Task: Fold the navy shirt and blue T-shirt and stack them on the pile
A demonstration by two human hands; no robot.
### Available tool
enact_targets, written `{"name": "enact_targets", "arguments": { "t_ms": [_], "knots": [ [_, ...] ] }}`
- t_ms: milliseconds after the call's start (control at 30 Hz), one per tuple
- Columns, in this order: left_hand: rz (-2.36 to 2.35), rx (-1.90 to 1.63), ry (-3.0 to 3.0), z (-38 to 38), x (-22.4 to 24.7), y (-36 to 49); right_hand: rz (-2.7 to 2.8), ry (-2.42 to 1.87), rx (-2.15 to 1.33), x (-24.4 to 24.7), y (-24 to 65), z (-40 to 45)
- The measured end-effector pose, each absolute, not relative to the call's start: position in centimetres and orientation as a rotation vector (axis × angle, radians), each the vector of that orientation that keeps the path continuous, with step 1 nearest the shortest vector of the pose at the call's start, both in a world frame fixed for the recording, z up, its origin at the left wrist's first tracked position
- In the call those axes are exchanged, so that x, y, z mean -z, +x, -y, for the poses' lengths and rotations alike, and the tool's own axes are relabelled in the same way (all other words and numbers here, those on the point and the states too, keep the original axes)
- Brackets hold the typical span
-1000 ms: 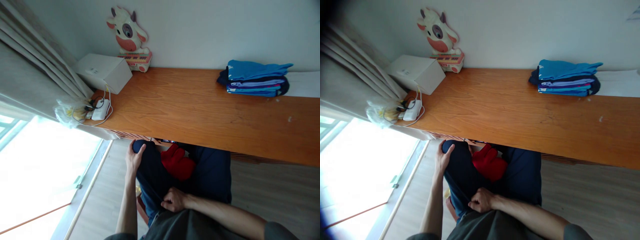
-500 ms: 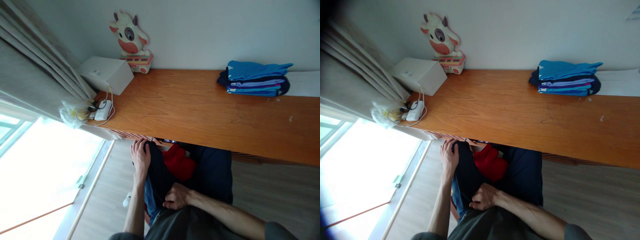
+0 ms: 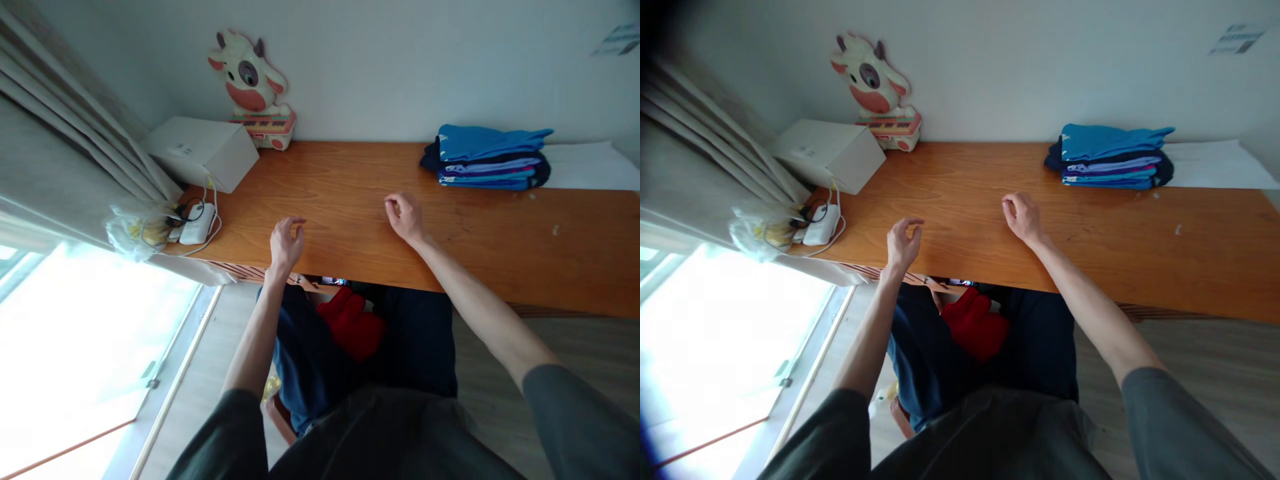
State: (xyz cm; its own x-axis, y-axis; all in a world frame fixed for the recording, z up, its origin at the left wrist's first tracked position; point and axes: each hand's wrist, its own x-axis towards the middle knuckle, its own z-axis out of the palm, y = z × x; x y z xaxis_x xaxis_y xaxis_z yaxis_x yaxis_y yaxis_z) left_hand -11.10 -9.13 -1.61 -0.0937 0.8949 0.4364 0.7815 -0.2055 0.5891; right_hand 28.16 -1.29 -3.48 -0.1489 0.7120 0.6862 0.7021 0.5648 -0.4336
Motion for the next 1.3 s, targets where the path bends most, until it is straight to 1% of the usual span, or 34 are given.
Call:
{"name": "enact_targets", "arguments": {
  "t_ms": [67,133,233,300,567,867,1167,1300],
  "knots": [
    [-1.892,-1.026,2.063,5.4,1.5,-10.5,1.916,-1.213,0.032,4.3,28.6,-0.5],
    [-1.988,-0.861,2.052,3.3,2.2,-9.6,1.972,-1.283,0.052,4.8,28.9,-0.8],
    [-2.151,-0.643,2.019,2.7,3.8,-8.3,2.009,-1.372,0.059,4.8,28.9,-0.1],
    [-2.186,-0.571,2.029,3.1,4.7,-7.8,2.020,-1.422,0.053,4.4,28.8,0.5],
    [-2.188,-0.538,2.066,3.2,5.2,-8.3,2.028,-1.633,-0.003,3.4,28.0,1.0],
    [-2.172,-0.597,2.057,3.2,5.5,-8.4,2.098,-1.651,0.009,3.9,27.9,0.7],
    [-2.175,-0.589,2.022,3.4,4.9,-8.2,2.127,-1.785,-0.093,4.5,27.8,-0.6],
    [-2.167,-0.562,2.013,3.6,4.5,-8.0,2.196,-1.847,-0.220,4.7,27.9,-1.5]
  ]
}}
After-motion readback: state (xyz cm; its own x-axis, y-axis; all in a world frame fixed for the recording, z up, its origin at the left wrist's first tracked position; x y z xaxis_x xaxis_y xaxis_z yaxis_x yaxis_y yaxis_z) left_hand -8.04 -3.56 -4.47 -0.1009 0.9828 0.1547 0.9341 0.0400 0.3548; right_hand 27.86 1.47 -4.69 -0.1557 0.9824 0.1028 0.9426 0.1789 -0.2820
